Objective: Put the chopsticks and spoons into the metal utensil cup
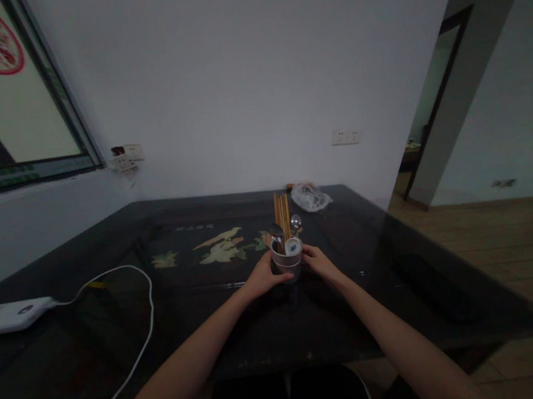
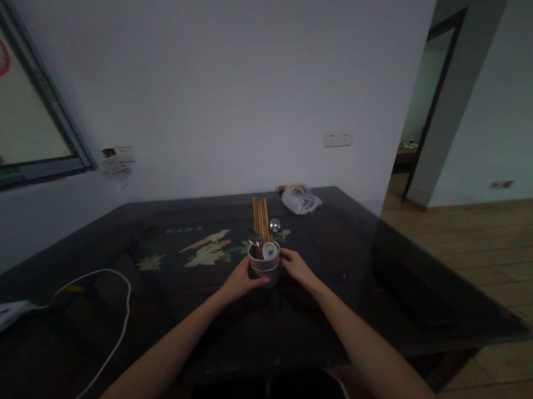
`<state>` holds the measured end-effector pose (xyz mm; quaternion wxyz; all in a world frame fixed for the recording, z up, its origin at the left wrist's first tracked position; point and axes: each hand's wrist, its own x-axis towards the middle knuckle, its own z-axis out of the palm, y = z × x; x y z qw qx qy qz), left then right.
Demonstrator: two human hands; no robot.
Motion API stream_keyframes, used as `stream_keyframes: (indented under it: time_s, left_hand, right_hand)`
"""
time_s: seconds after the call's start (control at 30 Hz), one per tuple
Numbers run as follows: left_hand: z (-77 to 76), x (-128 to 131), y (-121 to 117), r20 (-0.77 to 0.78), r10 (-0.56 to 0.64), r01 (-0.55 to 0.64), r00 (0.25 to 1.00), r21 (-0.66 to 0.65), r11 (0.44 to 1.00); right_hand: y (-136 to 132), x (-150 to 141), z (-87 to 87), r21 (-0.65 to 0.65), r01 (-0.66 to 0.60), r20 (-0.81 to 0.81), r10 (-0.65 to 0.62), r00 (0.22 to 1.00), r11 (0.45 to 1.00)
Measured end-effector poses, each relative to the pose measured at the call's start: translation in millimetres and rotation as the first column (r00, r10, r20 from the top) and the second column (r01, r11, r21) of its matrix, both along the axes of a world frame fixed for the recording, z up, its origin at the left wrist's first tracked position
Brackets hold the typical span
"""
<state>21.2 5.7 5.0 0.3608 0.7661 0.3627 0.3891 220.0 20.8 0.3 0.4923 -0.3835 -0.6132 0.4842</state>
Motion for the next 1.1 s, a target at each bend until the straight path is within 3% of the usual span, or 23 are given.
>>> stream_keyframes:
  time_s: [0.23, 0.5, 0.77, 1.1]
  left_hand:
    - [1.6, -5.2, 4.2, -0.021, 0.011, -0.011, 1.000, 0.007, 1.000]
    - [6.0, -9.3, 4.8, 0.003, -0.036, 0.037, 0.999, -0.050, 0.998]
    - [8.6, -11.7, 3.7, 0.038, -0.050, 0.052, 0.998, -0.059, 0.997]
    - [12.7, -11.3, 0.7, 0.051, -0.079, 0.082, 0.996, -0.061, 0.995]
  right_hand:
    - [-0.1, -1.0, 0.3, -0.019, -0.099, -0.014, 0.099, 0.995, 0.995]
    - [-3.4, 1.7, 7.3, -0.029, -0.168, 0.084, 0.170, 0.982, 0.985]
    - [-5.1, 4.1, 11.3, 0.040, -0.292, 0.064, 0.289, 0.955, 0.956]
    - [-14.8, 1.5, 16.8, -0.002, -0.299, 0.142, 0.296, 0.945, 0.954]
